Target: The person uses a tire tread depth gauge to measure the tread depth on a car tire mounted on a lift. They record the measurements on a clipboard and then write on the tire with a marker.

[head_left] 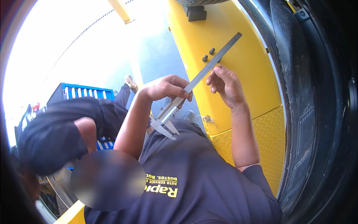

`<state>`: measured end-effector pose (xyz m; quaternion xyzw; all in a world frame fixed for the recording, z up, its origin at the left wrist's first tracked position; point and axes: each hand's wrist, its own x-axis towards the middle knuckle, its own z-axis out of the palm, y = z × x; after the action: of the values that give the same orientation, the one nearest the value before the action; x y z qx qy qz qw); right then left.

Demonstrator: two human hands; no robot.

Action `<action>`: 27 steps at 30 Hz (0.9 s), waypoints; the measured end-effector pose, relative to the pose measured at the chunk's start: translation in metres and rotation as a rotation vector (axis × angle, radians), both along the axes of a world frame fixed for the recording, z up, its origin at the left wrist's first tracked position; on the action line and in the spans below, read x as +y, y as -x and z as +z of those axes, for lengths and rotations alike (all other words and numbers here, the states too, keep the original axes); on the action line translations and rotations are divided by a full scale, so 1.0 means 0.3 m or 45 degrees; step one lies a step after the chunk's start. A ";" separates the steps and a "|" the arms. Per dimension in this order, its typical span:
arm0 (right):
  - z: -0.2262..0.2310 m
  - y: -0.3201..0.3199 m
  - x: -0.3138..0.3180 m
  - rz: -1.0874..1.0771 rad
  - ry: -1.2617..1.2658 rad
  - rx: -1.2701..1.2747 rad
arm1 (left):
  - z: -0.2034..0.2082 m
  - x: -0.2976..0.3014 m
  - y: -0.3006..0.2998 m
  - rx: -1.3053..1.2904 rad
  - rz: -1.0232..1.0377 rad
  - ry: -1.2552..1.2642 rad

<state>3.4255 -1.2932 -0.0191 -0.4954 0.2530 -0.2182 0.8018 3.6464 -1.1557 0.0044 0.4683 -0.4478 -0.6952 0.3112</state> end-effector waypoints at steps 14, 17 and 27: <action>0.266 1.181 0.056 -0.389 -0.107 -0.066 | 0.043 0.103 1.057 0.995 0.185 -0.120; 0.270 1.234 0.072 -0.508 -0.001 -0.130 | 0.036 0.258 1.141 0.954 0.357 0.228; 0.308 1.158 0.154 -0.515 0.007 -0.206 | 0.263 0.450 1.097 0.779 0.557 0.279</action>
<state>3.0781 -1.2470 0.0732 -0.4175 0.2816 -0.4144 0.7581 3.3173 -1.0206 0.0834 0.2879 -0.2953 -0.6680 0.6194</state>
